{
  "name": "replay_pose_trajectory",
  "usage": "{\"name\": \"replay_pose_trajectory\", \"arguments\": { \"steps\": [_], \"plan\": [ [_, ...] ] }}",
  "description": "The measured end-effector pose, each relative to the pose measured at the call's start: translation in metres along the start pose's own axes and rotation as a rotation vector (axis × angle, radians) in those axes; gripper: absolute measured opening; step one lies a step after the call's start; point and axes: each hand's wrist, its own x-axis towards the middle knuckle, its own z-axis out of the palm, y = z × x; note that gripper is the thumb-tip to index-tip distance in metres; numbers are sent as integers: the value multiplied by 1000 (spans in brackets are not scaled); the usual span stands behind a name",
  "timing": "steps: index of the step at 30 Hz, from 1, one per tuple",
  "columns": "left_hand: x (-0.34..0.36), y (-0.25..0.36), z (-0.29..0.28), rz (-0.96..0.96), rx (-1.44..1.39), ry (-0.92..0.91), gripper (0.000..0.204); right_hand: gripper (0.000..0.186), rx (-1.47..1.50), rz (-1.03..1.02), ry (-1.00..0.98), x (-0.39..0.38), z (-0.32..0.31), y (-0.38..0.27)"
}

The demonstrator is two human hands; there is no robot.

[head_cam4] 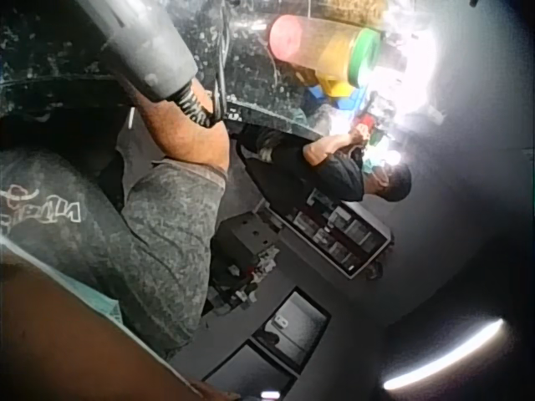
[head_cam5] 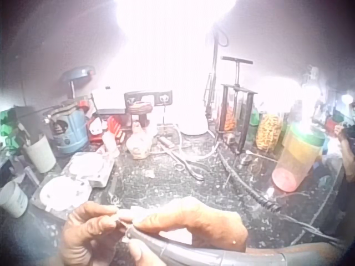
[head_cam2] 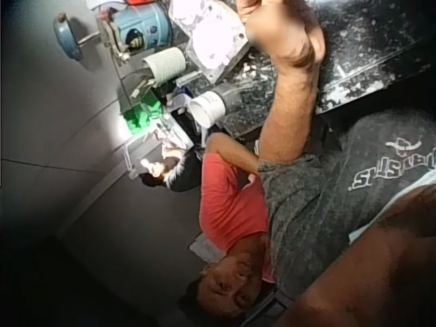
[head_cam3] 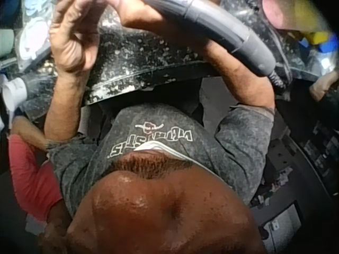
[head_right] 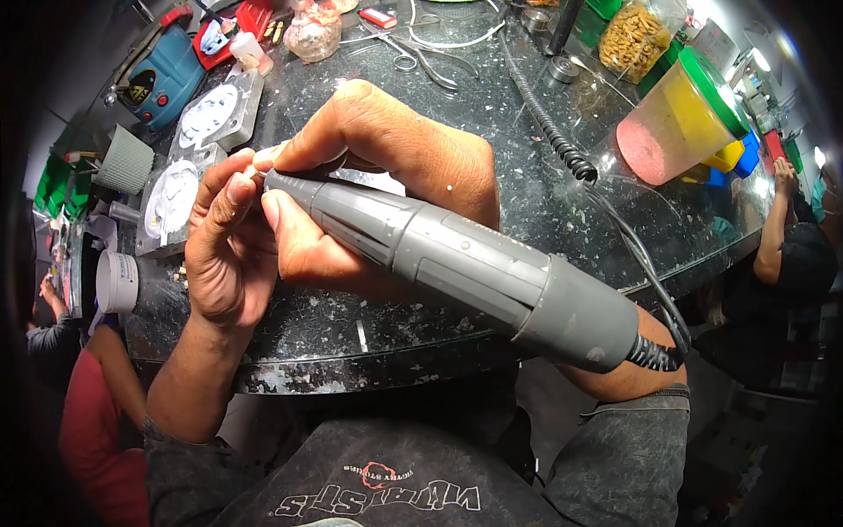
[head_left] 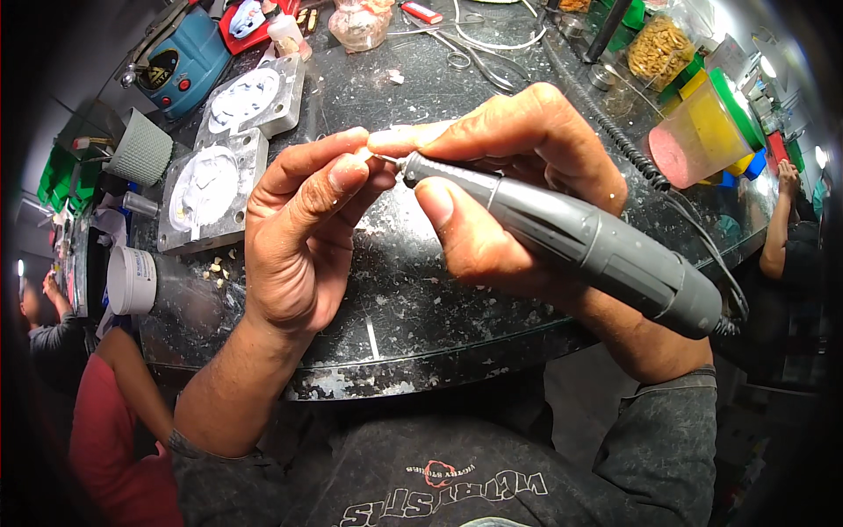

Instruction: The person grinds and shapes a small artificial tooth using a rotary tool while holding the piece by hand.

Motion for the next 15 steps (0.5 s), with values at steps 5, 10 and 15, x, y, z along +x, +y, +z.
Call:
{"name": "replay_pose_trajectory", "arguments": {
  "steps": [5,10,15],
  "plan": [
    [2,0,-1,-1,16,2,22,26,-33,16,-15,0,-3,0],
    [1,0,-1,6,16,-4,21,26,-16,27,-11,-1,-2,-1],
    [2,0,-2,-2,3,-31,21,25,6,41,-14,-1,-2,-1]
  ]
}}
